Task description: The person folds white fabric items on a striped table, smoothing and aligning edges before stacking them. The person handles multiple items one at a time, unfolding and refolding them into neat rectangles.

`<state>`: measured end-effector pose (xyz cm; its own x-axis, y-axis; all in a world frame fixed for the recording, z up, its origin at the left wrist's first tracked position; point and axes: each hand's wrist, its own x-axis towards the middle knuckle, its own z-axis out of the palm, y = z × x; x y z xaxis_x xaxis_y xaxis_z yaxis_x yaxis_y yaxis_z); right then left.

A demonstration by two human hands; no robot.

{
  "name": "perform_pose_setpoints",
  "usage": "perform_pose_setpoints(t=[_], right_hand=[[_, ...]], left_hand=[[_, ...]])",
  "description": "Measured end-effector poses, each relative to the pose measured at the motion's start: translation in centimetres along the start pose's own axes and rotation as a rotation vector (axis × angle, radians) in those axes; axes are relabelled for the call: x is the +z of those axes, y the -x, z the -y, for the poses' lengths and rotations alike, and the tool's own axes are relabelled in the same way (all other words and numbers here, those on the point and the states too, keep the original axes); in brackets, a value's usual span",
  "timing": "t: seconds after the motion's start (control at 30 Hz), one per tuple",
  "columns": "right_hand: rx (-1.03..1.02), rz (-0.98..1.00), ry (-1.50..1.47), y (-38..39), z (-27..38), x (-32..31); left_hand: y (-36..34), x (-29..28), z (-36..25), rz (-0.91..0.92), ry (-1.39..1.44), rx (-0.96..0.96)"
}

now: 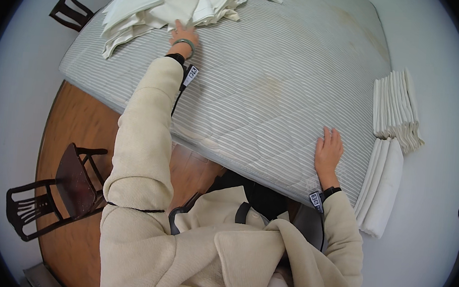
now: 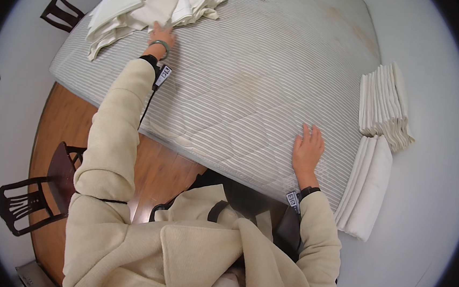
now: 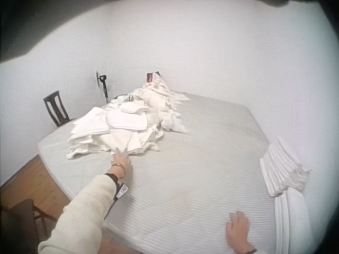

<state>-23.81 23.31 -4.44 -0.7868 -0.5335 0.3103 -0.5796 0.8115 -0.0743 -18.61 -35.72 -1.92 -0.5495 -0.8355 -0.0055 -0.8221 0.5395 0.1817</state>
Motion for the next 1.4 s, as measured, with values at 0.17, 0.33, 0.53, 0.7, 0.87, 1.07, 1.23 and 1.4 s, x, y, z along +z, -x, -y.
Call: perform_pose_setpoints(t=[0.17, 0.33, 0.53, 0.7, 0.87, 1.07, 1.23, 1.4], right_hand=[[-0.031, 0.001, 0.024, -0.1, 0.1, 0.0], [-0.043, -0.017, 0.036, -0.1, 0.1, 0.1], [-0.024, -0.006, 0.04, 0.0, 0.1, 0.2], [-0.037, -0.058, 0.027, 0.3, 0.0, 0.3], [-0.051, -0.111, 0.017, 0.4, -0.1, 0.4], [-0.033, -0.143, -0.021, 0.4, -0.5, 0.5], [-0.055, -0.214, -0.031, 1.5, -0.8, 0.7], [-0.012, -0.198, -0.301, 2.9, 1.1, -1.3]], left_hand=[[-3.9, 1.2, 0.2, -0.094, 0.165, -0.105], [-6.1, 1.4, 3.9, -0.368, 0.579, -0.113], [-4.9, 0.3, 7.4, -0.227, 0.505, -0.112], [0.6, 1.1, 7.3, -0.004, 0.792, -0.053], [13.6, 1.3, 3.1, 0.342, 1.028, 0.09], [32.4, 1.9, -5.9, 0.819, 1.33, 0.337], [39.3, 3.6, -9.2, 0.608, 1.284, 0.559], [41.4, 2.3, -9.2, 0.185, 0.882, 0.739]])
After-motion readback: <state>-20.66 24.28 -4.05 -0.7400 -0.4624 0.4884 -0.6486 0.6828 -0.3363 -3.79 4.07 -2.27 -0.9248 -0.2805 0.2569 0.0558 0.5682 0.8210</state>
